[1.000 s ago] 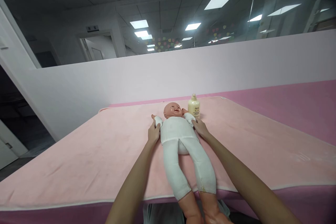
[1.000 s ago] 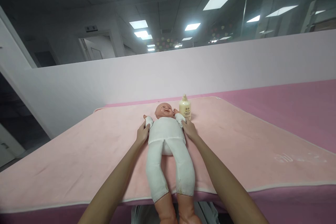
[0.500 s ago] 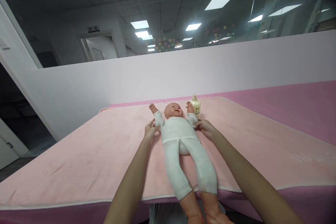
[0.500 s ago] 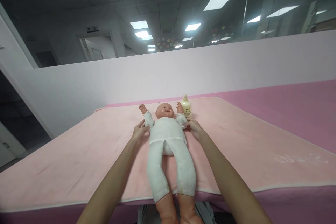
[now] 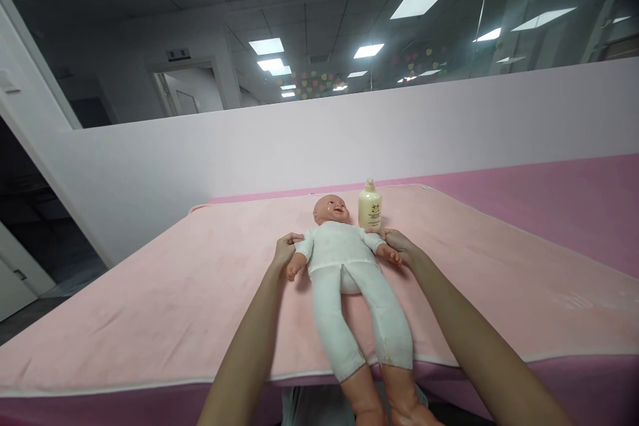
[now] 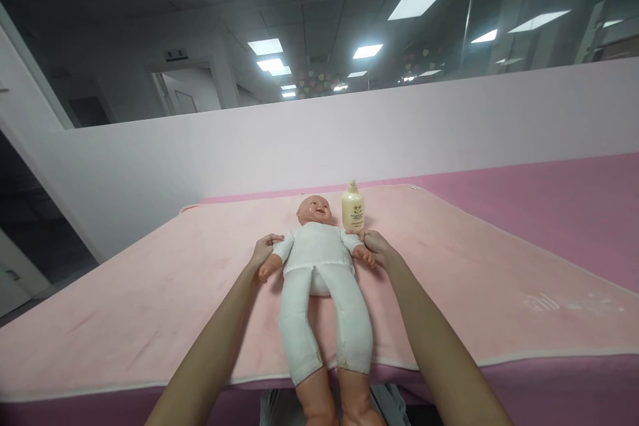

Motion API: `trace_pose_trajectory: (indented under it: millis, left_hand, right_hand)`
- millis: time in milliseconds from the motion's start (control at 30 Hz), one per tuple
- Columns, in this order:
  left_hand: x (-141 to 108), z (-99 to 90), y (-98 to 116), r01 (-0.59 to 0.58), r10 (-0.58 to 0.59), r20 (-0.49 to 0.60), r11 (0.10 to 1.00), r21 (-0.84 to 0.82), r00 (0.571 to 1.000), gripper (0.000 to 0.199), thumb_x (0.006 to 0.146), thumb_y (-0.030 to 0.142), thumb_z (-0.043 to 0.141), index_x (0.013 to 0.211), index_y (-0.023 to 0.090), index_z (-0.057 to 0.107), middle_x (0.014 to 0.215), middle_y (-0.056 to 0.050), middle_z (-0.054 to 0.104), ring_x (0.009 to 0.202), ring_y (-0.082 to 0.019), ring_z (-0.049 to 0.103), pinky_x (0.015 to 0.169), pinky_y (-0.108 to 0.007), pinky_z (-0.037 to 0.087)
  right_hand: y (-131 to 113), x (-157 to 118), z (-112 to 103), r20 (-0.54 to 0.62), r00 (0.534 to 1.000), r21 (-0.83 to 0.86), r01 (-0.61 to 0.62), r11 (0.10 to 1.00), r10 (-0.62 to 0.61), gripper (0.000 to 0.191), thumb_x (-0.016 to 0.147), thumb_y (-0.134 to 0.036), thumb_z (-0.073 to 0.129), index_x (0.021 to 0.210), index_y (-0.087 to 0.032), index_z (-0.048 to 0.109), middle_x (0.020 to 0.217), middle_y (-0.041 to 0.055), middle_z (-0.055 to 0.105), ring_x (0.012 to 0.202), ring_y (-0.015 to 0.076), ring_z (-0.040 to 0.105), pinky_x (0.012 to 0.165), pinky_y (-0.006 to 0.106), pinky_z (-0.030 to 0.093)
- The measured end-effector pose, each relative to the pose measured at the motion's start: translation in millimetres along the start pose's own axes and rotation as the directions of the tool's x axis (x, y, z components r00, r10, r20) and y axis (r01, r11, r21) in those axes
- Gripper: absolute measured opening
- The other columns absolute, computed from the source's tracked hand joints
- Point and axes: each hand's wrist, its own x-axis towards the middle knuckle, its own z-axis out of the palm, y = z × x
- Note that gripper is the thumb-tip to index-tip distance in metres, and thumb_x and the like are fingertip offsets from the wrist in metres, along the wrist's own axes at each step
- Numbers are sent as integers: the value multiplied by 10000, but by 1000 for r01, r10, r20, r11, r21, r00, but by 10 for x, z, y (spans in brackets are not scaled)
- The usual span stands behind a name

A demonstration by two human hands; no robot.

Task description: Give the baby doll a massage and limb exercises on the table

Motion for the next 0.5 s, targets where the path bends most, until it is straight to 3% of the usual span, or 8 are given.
trace_pose_trajectory:
  millis: [100,167,300,400,500]
  left_hand:
    - [-16,-4,3,1,-1,22,1000,-18,1000,120,508,120,686,602,158,622,773,-59,693,838,-194,641,817,-326,498]
    - [-19,-8,5,11,-10,37,999,-31,999,128,495,113,690,588,157,614,777,-64,690,865,-200,634,822,-320,488]
    - [-34,-2,14,67,-61,47,989,-135,997,268,467,104,685,730,150,667,860,-73,686,842,-192,621,782,-308,481]
    - [-79,22,37,99,-69,128,963,-251,989,430,500,152,684,929,145,681,950,-83,677,829,-186,614,748,-299,469]
    - [-130,47,78,49,2,202,968,-245,979,373,574,203,672,940,132,687,921,-81,676,806,-169,600,727,-273,447]
  right_hand:
    - [28,21,-6,242,943,172,-274,946,229,191,583,-132,516,699,-157,666,642,47,638,624,171,593,610,260,503]
    - [59,41,-1,286,916,243,-354,903,282,181,586,-124,523,701,-154,659,678,42,651,640,162,598,643,254,509]
    - [111,76,14,277,922,361,-362,859,272,170,615,-111,535,722,-168,654,750,38,671,725,167,623,696,257,522]
    - [129,92,-2,300,933,429,-319,845,200,219,603,-73,587,779,-175,665,866,47,686,831,167,632,747,244,521]
    - [142,114,-25,366,922,450,-294,843,126,379,587,-37,616,925,-196,678,992,42,678,903,158,624,783,230,513]
